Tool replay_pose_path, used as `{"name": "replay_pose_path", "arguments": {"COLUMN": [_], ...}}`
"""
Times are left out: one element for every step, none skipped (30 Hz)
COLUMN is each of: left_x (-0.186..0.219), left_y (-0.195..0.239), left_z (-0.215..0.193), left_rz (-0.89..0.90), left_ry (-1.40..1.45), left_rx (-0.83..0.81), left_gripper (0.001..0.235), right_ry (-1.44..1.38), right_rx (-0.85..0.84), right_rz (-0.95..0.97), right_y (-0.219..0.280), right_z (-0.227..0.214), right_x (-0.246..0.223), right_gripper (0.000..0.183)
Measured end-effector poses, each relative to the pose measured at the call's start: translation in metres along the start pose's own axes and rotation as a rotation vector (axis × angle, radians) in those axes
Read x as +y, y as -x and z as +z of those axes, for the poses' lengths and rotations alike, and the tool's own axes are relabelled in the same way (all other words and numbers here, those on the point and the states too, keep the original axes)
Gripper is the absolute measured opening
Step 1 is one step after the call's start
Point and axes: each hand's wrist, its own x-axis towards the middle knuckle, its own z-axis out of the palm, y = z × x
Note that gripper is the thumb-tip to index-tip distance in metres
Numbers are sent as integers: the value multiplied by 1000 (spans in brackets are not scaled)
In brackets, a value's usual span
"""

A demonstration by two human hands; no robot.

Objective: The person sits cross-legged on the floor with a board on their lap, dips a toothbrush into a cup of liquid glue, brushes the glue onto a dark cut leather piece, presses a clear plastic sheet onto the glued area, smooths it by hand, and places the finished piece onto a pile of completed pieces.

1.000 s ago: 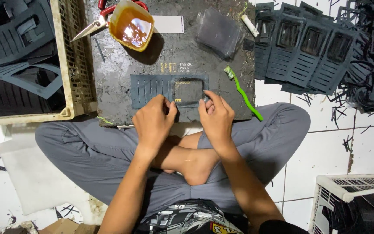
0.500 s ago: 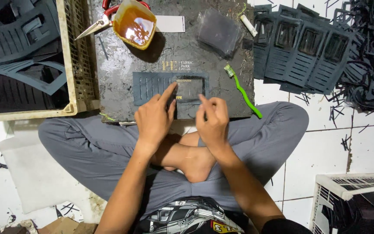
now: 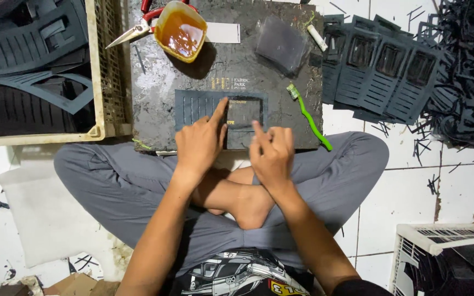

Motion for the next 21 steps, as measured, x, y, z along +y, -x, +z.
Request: {"name": "replay_pose_path", "arguments": {"left_x": [-1, -2, -3, -5, -7, -10, -11, -11, -11, -9, -8, -7, -6, -5, -4, -5, -6, -7, -7, -6, -7], "left_y": [-1, -3, -5, -8, -11, -14, -15, -16, -18, -17, -16, -15, -14, -13, -12, -12, -13, -14, -14, -15, -15], "left_z": [-1, -2, -4, -2, -1, 1, -1, -2, -3, -6, -9, -12, -13, -14, -15, -14, -13, -12, -12, -11, -12], "left_rz": [-1, 5, 16, 19, 24, 30, 29, 31, 37, 41, 49, 57, 58, 58, 59, 59, 66, 72, 74, 67, 52], "left_ry": [1, -10, -23, -23, -23, -23, -21, -14, -9, -9, -2, 4, 6, 6, 7, 9, 7, 5, 7, 9, 10], "left_rx": [1, -39, -79, -78, -101, -123, -121, -137, -155, -154, -157, -159, -159, -148, -135, -135, -141, -146, -149, -158, -163], "left_gripper": [59, 60, 61, 61, 62, 63, 63, 64, 65, 65, 64, 64, 64, 62, 61, 61, 61, 61, 61, 61, 61], "right_ry": [0, 6, 15, 18, 20, 22, 23, 33, 47, 50, 18, -13, -12, 11, 33, 35, 98, 161, 164, 203, 235], "right_rx": [-1, -32, -60, -58, -43, -28, -28, -3, 24, 26, -32, -89, -90, -151, -212, -212, -197, -182, -184, -241, -299], "right_rz": [-2, -37, -70, -69, -33, 3, 0, 19, 40, 41, 48, 55, 55, 35, 14, 12, -50, -112, -110, -55, -5], "right_y": [0, 1, 1, 4, 7, 9, 6, 4, 1, -6, -14, -21, -29, -37, -45, -46, -48, -49, -48, -47, -47], "right_z": [3, 7, 10, 9, 8, 7, 7, 6, 5, 6, 7, 9, 13, 17, 22, 29, 35, 41, 37, 33, 30], "right_x": [-3, -6, -9, -4, 0, 5, 4, 4, 4, 1, -2, -5, -7, -9, -11, -10, -9, -7, -6, -4, -4], "right_gripper": [36, 33, 29, 29, 30, 30, 30, 28, 25, 25, 28, 31, 31, 31, 32, 32, 30, 29, 29, 29, 29]}}
